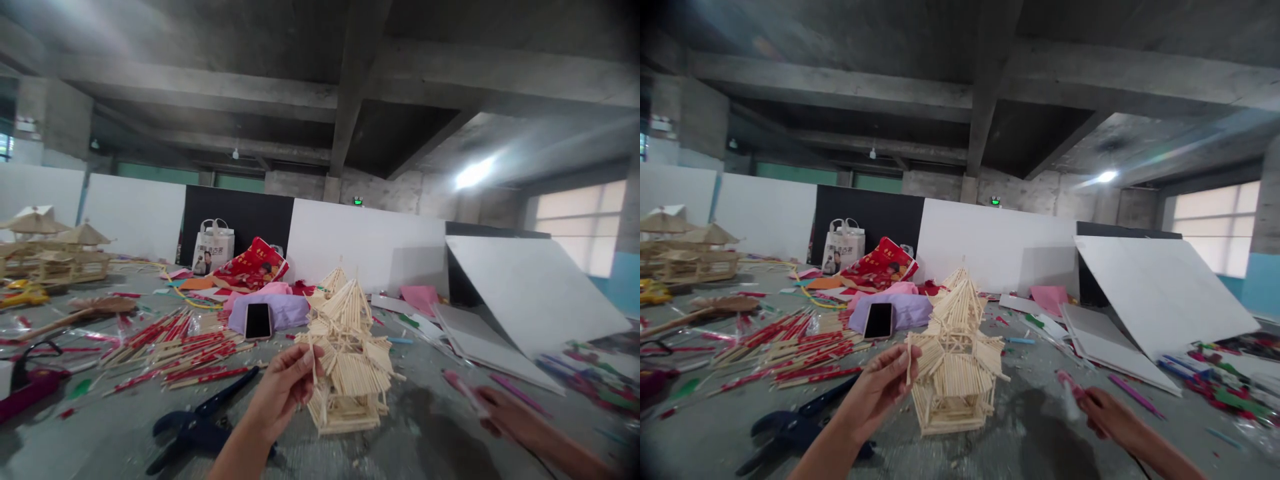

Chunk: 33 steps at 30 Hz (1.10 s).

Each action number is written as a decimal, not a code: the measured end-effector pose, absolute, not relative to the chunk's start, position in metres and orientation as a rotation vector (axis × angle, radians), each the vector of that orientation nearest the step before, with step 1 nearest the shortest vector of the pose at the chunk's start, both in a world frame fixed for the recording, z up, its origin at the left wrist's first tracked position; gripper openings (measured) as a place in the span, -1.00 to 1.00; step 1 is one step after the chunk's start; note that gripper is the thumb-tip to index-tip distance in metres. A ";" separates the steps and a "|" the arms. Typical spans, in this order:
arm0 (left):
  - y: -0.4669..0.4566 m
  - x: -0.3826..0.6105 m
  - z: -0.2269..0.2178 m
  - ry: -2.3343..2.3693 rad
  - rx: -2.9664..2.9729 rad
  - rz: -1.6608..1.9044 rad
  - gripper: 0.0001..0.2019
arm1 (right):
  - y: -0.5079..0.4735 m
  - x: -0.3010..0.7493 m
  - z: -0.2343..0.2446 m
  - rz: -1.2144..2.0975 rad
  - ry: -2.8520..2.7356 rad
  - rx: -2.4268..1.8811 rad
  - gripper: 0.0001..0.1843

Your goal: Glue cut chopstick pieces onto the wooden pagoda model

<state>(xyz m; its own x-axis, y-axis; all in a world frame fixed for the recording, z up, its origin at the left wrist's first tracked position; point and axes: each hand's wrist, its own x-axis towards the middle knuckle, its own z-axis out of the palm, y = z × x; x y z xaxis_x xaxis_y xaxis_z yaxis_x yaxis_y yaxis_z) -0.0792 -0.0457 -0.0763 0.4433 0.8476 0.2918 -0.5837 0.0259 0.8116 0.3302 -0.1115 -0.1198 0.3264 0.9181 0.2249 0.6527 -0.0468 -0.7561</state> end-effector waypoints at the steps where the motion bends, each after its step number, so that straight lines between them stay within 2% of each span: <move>1: -0.045 -0.079 -0.077 0.294 1.060 1.131 -0.79 | -0.121 0.327 -0.111 0.654 -1.388 -1.673 -0.65; 3: -0.045 -0.079 -0.078 0.268 1.051 1.132 -0.80 | -0.138 0.322 -0.096 0.903 -1.170 -1.502 -0.67; 8: -0.044 -0.079 -0.078 0.299 1.049 1.139 -0.81 | -0.154 0.301 -0.089 1.147 -0.814 -1.214 -0.80; 11: -0.044 -0.079 -0.076 0.314 1.055 1.139 -0.79 | -0.155 0.276 -0.083 1.064 -0.849 -1.199 -0.79; 17: -0.044 -0.079 -0.076 0.323 1.060 1.151 -0.77 | -0.159 0.224 -0.048 0.846 -1.184 -1.357 -0.59; 22: -0.044 -0.079 -0.076 0.311 1.062 1.174 -0.77 | -0.151 0.193 -0.030 0.791 -1.301 -1.301 -0.52; 33: -0.045 -0.076 -0.079 0.342 1.136 1.131 -0.78 | -0.157 0.172 -0.060 0.684 -1.282 -1.429 -0.48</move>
